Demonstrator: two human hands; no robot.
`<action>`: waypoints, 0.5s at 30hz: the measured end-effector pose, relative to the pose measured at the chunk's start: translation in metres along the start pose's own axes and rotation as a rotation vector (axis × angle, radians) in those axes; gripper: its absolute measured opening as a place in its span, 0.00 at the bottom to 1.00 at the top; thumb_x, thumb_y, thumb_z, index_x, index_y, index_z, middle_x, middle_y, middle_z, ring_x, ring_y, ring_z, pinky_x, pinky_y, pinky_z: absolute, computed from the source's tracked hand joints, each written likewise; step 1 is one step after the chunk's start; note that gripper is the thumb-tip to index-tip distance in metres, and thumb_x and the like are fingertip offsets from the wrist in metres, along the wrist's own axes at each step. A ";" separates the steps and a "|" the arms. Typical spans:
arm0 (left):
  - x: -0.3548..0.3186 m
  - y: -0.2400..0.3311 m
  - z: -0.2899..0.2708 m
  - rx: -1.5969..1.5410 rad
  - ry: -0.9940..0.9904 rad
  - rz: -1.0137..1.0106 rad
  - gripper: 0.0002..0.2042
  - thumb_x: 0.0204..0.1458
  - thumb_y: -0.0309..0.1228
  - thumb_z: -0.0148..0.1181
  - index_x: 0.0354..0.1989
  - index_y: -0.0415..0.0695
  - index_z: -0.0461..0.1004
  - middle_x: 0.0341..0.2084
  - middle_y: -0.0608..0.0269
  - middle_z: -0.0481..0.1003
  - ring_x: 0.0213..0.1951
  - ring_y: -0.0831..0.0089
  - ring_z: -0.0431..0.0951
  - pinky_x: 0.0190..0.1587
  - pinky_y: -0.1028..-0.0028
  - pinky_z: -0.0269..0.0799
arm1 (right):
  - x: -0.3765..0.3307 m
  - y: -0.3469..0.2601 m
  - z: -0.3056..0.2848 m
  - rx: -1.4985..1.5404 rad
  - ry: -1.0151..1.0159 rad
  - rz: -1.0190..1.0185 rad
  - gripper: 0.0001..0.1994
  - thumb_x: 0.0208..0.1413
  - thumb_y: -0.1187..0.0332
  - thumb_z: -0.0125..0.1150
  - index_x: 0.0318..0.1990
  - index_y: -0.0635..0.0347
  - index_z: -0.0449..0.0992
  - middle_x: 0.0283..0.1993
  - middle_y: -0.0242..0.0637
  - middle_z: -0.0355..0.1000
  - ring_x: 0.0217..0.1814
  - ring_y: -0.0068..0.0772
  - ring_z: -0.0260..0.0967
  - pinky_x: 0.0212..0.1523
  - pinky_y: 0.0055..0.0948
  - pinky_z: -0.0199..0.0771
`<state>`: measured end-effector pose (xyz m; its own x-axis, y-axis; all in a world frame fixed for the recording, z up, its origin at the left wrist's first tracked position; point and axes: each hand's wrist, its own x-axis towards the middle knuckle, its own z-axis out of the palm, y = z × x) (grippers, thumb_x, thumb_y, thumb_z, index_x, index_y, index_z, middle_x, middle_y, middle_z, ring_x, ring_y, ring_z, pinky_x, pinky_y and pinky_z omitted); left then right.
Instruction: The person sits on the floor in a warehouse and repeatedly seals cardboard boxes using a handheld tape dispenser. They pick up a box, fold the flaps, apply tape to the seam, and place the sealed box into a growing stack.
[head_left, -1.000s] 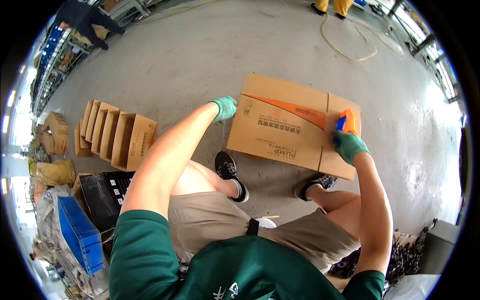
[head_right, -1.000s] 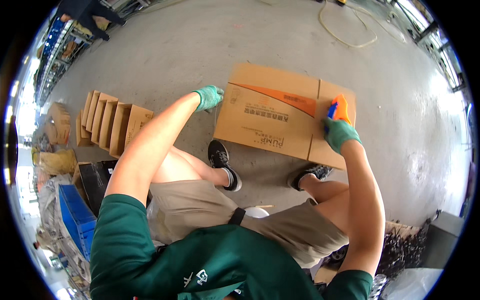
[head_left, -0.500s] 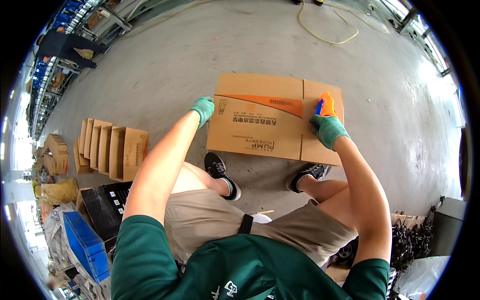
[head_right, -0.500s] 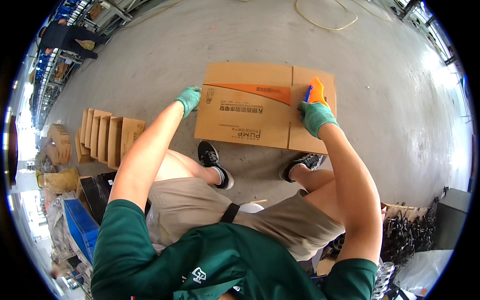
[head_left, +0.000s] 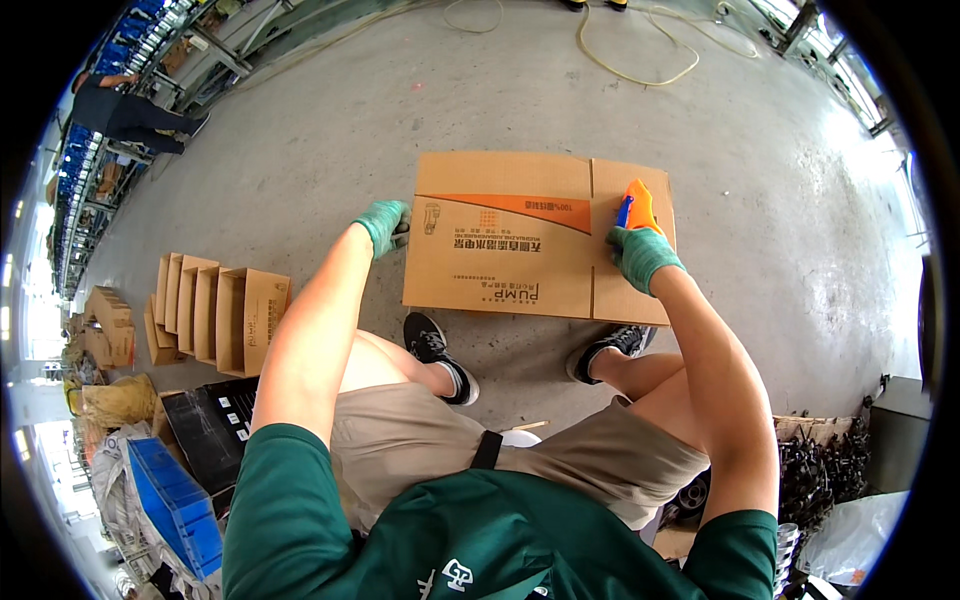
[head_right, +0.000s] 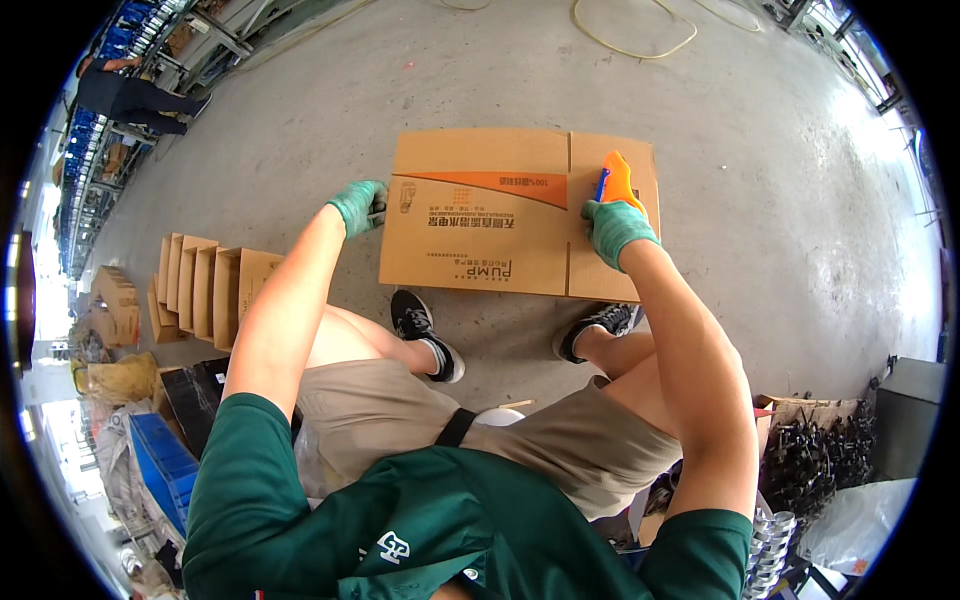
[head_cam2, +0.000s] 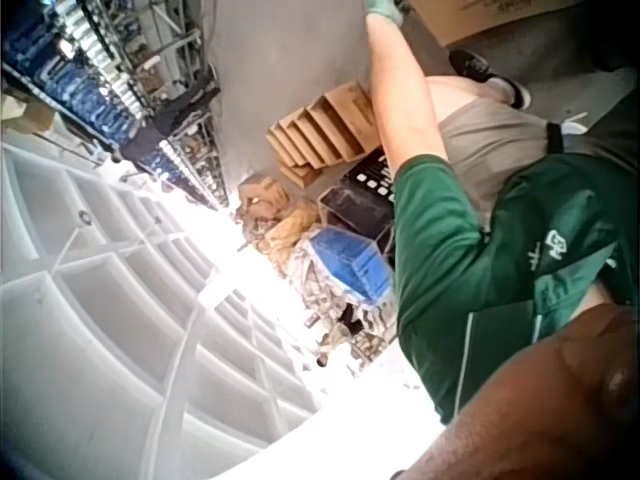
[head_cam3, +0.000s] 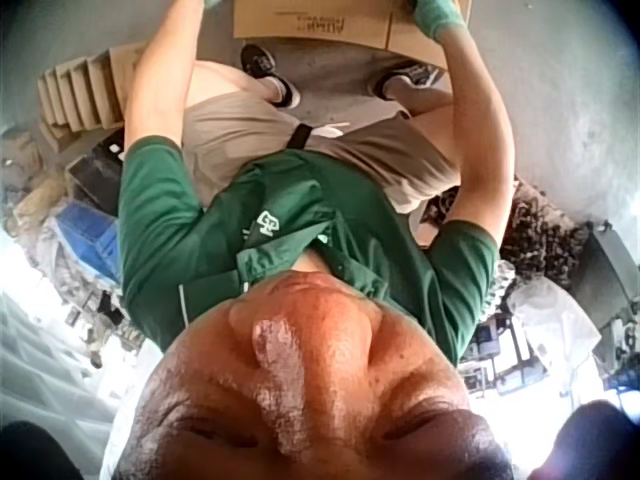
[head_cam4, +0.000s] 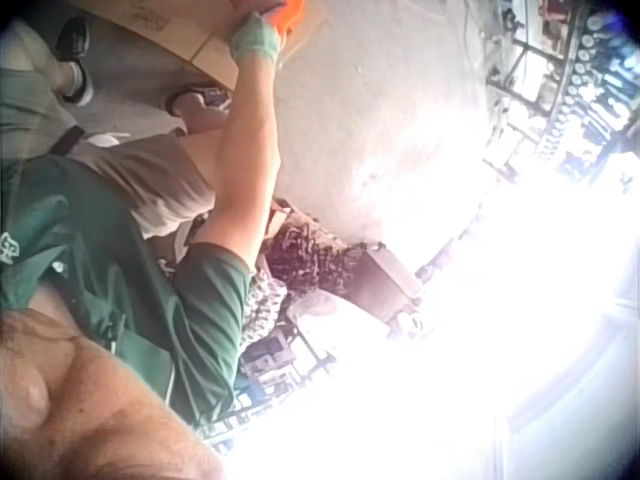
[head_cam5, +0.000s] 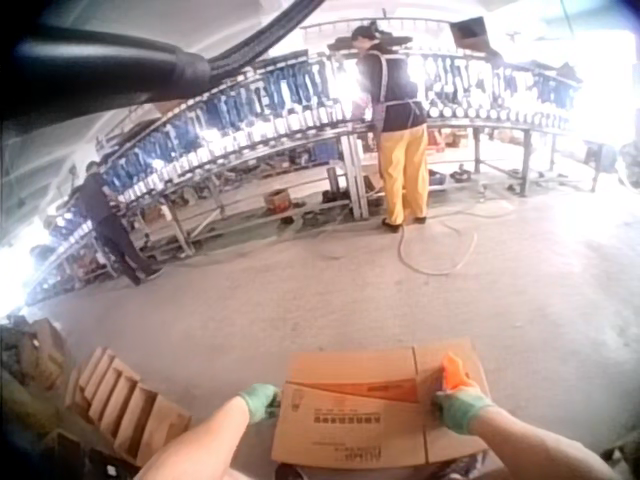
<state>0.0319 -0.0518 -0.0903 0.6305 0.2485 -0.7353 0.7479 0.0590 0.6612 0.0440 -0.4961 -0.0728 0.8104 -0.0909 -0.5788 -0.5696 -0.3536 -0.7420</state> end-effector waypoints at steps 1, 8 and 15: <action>-0.011 0.006 0.008 -0.055 0.008 0.018 0.05 0.57 0.27 0.53 0.30 0.43 0.73 0.26 0.60 0.75 0.27 0.67 0.76 0.33 0.67 0.76 | 0.003 -0.002 -0.001 0.116 -0.016 0.111 0.25 0.58 0.59 0.66 0.61 0.51 0.68 0.39 0.42 0.72 0.30 0.31 0.67 0.35 0.38 0.71; -0.017 0.007 0.031 -0.163 -0.224 0.257 0.10 0.58 0.29 0.57 0.47 0.41 0.74 0.43 0.57 0.79 0.43 0.63 0.79 0.48 0.61 0.79 | 0.032 0.042 -0.013 -0.330 0.034 -0.412 0.22 0.57 0.62 0.65 0.58 0.55 0.70 0.40 0.44 0.73 0.39 0.34 0.70 0.40 0.40 0.73; -0.023 0.033 -0.073 -0.209 -0.006 0.561 0.04 0.49 0.26 0.55 0.33 0.48 0.73 0.33 0.65 0.76 0.36 0.69 0.76 0.42 0.64 0.77 | -0.026 -0.017 -0.022 -0.830 0.238 -0.529 0.13 0.55 0.65 0.60 0.48 0.52 0.80 0.40 0.47 0.79 0.44 0.53 0.77 0.47 0.40 0.76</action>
<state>0.0267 0.0154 -0.0404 0.9189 0.2916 -0.2655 0.2438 0.1092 0.9637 0.0358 -0.5086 -0.0375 0.9890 0.1137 -0.0943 0.0724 -0.9295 -0.3617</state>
